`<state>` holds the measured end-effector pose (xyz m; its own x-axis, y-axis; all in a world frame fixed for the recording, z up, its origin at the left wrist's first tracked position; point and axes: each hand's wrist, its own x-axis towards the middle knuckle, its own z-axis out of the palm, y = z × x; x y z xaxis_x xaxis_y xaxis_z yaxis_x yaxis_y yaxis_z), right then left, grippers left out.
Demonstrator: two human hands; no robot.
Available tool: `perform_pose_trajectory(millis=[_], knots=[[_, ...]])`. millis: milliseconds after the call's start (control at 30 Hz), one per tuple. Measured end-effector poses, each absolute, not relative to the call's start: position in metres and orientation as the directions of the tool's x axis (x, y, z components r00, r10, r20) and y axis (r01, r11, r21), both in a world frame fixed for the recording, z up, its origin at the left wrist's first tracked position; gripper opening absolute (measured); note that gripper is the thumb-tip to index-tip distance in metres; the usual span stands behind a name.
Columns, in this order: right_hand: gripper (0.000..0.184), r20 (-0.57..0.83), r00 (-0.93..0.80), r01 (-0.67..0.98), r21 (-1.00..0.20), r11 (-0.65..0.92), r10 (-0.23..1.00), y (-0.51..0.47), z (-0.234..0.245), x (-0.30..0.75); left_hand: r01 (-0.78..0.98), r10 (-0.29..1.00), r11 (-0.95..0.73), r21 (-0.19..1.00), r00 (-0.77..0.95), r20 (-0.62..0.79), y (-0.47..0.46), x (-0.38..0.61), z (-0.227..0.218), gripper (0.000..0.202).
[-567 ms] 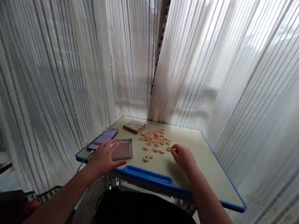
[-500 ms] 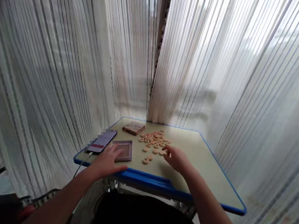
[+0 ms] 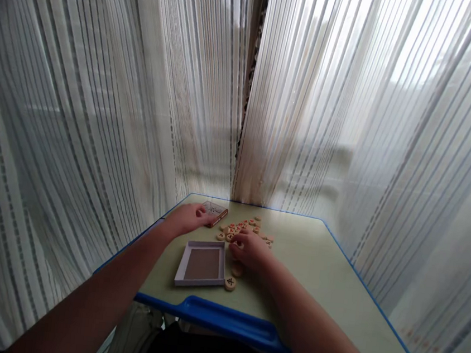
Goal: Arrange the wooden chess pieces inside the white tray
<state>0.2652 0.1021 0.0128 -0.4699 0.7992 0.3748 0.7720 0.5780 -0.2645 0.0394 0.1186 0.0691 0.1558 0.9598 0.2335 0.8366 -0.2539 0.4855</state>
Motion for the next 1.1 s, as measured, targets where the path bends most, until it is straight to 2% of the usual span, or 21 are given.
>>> perform_pose_trajectory(millis=[67, 167, 200, 333, 467, 600, 700, 900, 1100], knots=[[0.02, 0.375, -0.475, 0.755, -0.291, 0.588, 0.796, 0.097, 0.013, 0.268, 0.811, 0.943, -0.256, 0.526, 0.091, 0.319, 0.142, 0.048, 0.072, 0.047], [0.017, 0.32, -0.524, 0.733, -0.303, 0.609, 0.789, 0.093, 0.018, 0.271, 0.713, 0.923, -0.275, 0.645, 0.01, 0.384, 0.162, 0.059, 0.058, 0.045], [0.016, 0.289, -0.537, 0.732, -0.307, 0.608, 0.792, 0.093, 0.019, 0.271, 0.711, 0.922, -0.269, 0.65, -0.004, 0.386, 0.164, 0.061, 0.051, 0.043], [0.016, 0.24, -0.491, 0.78, -0.306, 0.545, 0.837, 0.098, 0.018, 0.271, 0.827, 0.93, -0.317, 0.464, 0.177, 0.321, 0.162, 0.057, 0.03, 0.035], [0.014, 0.259, -0.442, 0.831, -0.242, 0.501, 0.859, 0.099, 0.018, 0.272, 0.807, 0.898, -0.434, 0.401, 0.424, 0.12, 0.157, 0.044, 0.029, 0.03], [0.015, 0.21, -0.456, 0.838, -0.227, 0.496, 0.865, 0.095, 0.024, 0.274, 0.788, 0.842, -0.408, 0.461, 0.52, -0.142, 0.154, 0.037, 0.03, 0.017], [0.013, 0.208, -0.442, 0.851, -0.212, 0.481, 0.873, 0.094, 0.026, 0.275, 0.762, 0.795, -0.416, 0.496, 0.57, -0.208, 0.154, 0.037, 0.028, 0.017], [0.018, 0.205, -0.421, 0.864, -0.207, 0.459, 0.884, 0.097, 0.023, 0.274, 0.671, 0.779, -0.433, 0.602, 0.615, -0.125, 0.157, 0.042, 0.023, 0.024], [0.017, 0.236, -0.437, 0.845, -0.224, 0.486, 0.868, 0.099, 0.023, 0.275, 0.677, 0.88, -0.38, 0.631, 0.474, 0.022, 0.16, 0.052, 0.01, 0.025]])
